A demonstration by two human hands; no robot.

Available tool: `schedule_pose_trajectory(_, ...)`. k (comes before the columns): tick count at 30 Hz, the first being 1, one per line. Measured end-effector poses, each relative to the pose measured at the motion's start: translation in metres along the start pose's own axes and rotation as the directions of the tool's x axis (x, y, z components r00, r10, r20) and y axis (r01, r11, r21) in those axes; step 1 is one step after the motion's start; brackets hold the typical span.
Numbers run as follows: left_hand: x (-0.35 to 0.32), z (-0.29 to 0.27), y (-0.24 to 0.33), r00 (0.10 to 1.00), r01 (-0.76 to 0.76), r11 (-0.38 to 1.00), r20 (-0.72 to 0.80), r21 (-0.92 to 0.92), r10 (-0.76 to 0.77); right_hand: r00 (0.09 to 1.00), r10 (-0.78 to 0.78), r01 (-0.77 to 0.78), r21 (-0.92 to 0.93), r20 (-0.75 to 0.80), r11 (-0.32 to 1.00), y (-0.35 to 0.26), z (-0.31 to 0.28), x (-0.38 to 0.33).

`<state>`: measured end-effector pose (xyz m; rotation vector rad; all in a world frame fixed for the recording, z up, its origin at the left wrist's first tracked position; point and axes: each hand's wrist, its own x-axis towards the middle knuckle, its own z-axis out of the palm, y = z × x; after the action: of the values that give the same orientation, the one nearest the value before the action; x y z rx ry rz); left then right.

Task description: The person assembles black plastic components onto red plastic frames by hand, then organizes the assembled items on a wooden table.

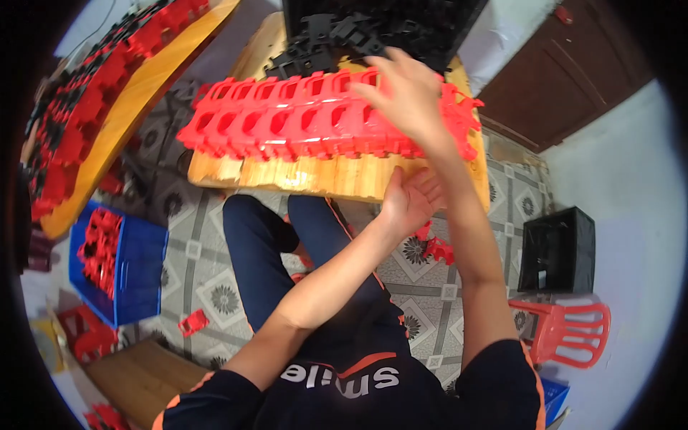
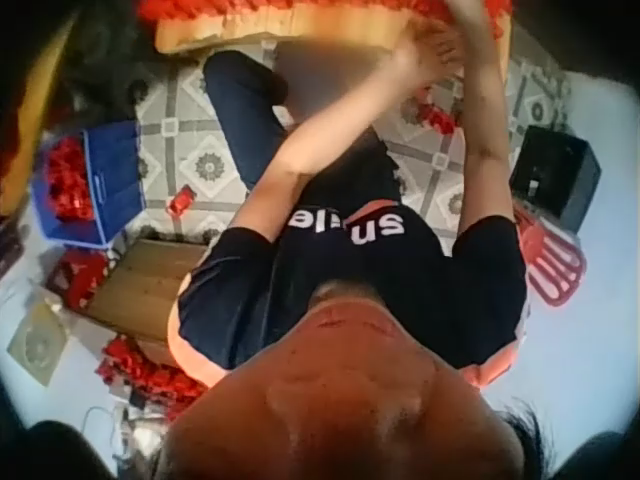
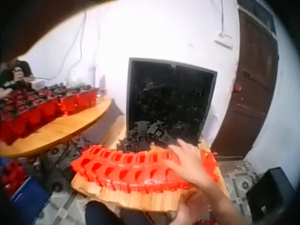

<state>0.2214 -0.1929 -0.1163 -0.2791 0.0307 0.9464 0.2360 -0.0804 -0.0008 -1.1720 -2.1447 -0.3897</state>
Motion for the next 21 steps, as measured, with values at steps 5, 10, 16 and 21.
schedule_pose_trajectory(5, -0.059, -0.019, -0.005, 0.991, 0.040, 0.878, -0.133, 0.478, 0.027, 0.998, -0.051, 0.054, -0.135, 0.024, 0.989, 0.039, 0.014, -0.045)
schedule_pose_trajectory(10, -0.135, -0.035, 0.008, 0.946, -0.043, 0.599, -0.161, 0.799, 0.283, 0.997, -0.004, 0.021, -0.210, 0.080, 0.978, 0.033, 0.028, -0.043)
schedule_pose_trajectory(16, -0.200, -0.073, 0.017, 0.801, -0.186, 0.567, -0.210, 0.802, 0.560, 0.993, 0.122, -0.035, 0.927, -0.012, 0.373, -0.058, -0.048, -0.053)
schedule_pose_trajectory(21, -0.242, -0.135, 0.027, 0.788, -0.370, 0.750, -0.243, 0.548, 0.566, 0.720, -0.555, -0.450, -0.329, 0.416, -0.830, -0.232, 0.009, -0.095)
